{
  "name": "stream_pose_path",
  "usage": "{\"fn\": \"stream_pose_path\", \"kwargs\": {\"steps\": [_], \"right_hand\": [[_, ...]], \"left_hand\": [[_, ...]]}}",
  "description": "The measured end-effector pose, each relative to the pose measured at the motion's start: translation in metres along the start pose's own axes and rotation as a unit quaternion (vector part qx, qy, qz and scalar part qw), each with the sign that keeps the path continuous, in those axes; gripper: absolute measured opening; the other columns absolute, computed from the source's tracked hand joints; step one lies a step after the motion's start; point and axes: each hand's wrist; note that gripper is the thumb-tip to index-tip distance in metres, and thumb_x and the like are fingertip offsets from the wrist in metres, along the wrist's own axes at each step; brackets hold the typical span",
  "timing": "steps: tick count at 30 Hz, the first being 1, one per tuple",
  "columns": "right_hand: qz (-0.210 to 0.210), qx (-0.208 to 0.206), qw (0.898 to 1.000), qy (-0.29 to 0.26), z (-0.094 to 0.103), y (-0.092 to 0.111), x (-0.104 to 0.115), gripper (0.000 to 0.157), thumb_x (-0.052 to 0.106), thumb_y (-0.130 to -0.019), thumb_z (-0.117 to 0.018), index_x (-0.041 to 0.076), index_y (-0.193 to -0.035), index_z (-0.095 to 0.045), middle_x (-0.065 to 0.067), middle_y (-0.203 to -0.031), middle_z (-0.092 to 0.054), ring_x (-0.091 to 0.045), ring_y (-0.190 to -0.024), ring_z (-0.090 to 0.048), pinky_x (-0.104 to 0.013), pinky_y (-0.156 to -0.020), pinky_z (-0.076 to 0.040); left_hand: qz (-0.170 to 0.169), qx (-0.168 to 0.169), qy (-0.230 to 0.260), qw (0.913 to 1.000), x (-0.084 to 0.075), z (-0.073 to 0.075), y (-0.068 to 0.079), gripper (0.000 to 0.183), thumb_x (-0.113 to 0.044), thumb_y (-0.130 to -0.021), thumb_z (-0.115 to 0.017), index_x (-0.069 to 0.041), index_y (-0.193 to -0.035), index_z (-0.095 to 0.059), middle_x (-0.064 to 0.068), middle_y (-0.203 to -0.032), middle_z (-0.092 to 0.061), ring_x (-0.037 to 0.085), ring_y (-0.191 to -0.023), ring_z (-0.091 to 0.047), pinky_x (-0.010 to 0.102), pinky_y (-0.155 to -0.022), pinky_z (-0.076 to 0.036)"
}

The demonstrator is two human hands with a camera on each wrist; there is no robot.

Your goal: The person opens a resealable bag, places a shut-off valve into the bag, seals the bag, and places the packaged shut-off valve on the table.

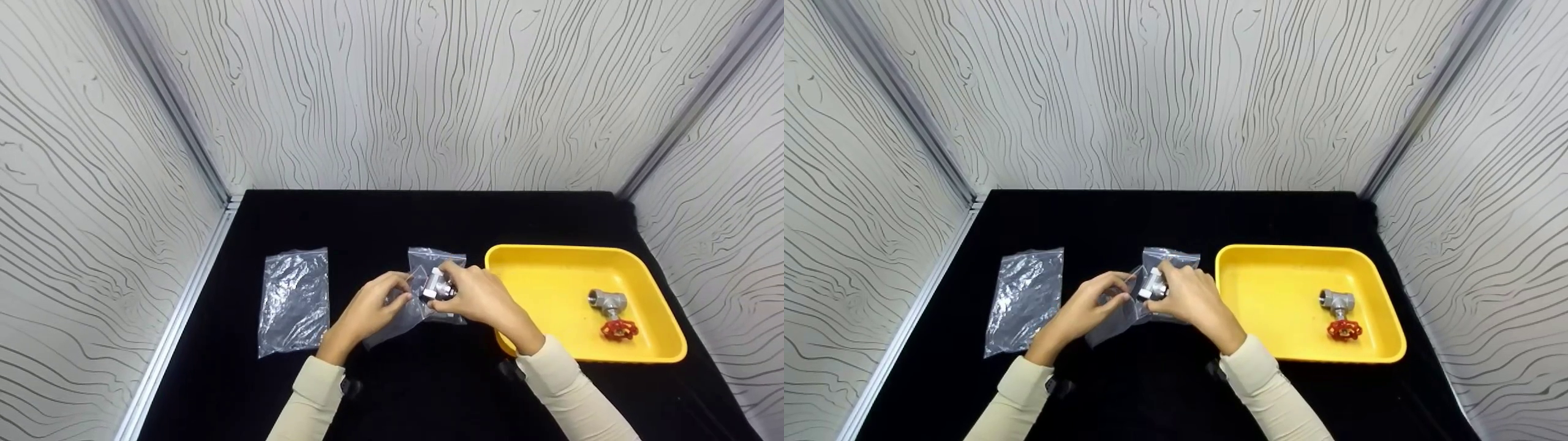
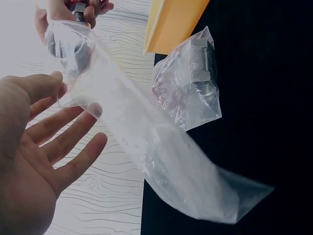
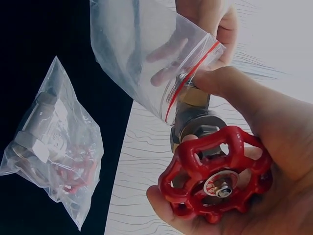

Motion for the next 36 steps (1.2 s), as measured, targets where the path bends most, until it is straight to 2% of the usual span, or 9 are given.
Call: {"fn": "stream_pose_path", "kwargs": {"steps": [9,17,23,29,36], "right_hand": [[0.005,0.006,1.000,0.000,-0.007,0.000,0.003,0.058,0.048,-0.075,-0.091,0.015,-0.116,-0.068,0.004,-0.070,-0.059,-0.015,-0.058,-0.052,-0.031,-0.051,-0.042],[0.010,0.011,1.000,0.008,-0.014,0.000,0.002,0.058,0.048,-0.073,-0.091,0.014,-0.116,-0.070,0.002,-0.075,-0.066,-0.017,-0.062,-0.055,-0.035,-0.056,-0.047],[0.019,0.025,0.999,0.005,-0.016,0.001,0.002,0.060,0.047,-0.073,-0.091,0.015,-0.120,-0.071,0.004,-0.079,-0.068,-0.018,-0.065,-0.058,-0.037,-0.058,-0.048],[0.033,0.037,0.999,0.003,-0.016,0.001,0.000,0.069,0.050,-0.071,-0.094,0.016,-0.128,-0.072,-0.002,-0.091,-0.076,-0.022,-0.072,-0.064,-0.041,-0.062,-0.052],[0.026,0.027,0.999,0.001,-0.018,-0.001,0.000,0.066,0.046,-0.073,-0.091,0.015,-0.129,-0.072,-0.001,-0.091,-0.076,-0.023,-0.072,-0.064,-0.041,-0.061,-0.052]], "left_hand": [[-0.020,-0.008,0.026,0.9994,0.001,-0.003,0.001,0.008,-0.014,-0.103,-0.071,-0.006,-0.103,-0.072,0.013,-0.132,-0.073,0.026,-0.117,-0.072,0.039,-0.096,-0.063],[-0.017,-0.010,0.009,0.9998,0.003,-0.007,0.003,0.007,-0.016,-0.102,-0.071,-0.009,-0.103,-0.072,0.012,-0.134,-0.073,0.027,-0.123,-0.071,0.038,-0.099,-0.061],[-0.004,-0.001,0.013,0.9999,0.003,-0.008,0.004,0.008,-0.015,-0.102,-0.071,-0.008,-0.107,-0.072,0.011,-0.138,-0.071,0.028,-0.126,-0.069,0.040,-0.106,-0.059],[0.025,0.010,0.034,0.9991,0.001,-0.008,0.003,0.010,-0.014,-0.103,-0.070,-0.008,-0.110,-0.072,0.010,-0.140,-0.070,0.023,-0.120,-0.070,0.037,-0.105,-0.059],[-0.001,0.010,0.020,0.9998,0.001,-0.010,0.004,0.009,-0.017,-0.104,-0.069,-0.009,-0.108,-0.073,0.011,-0.137,-0.071,0.025,-0.125,-0.069,0.039,-0.107,-0.058]]}}
Point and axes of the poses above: each hand's wrist, its own y-axis away from the middle knuckle, its own z-axis out of the back of the hand, x = y × z
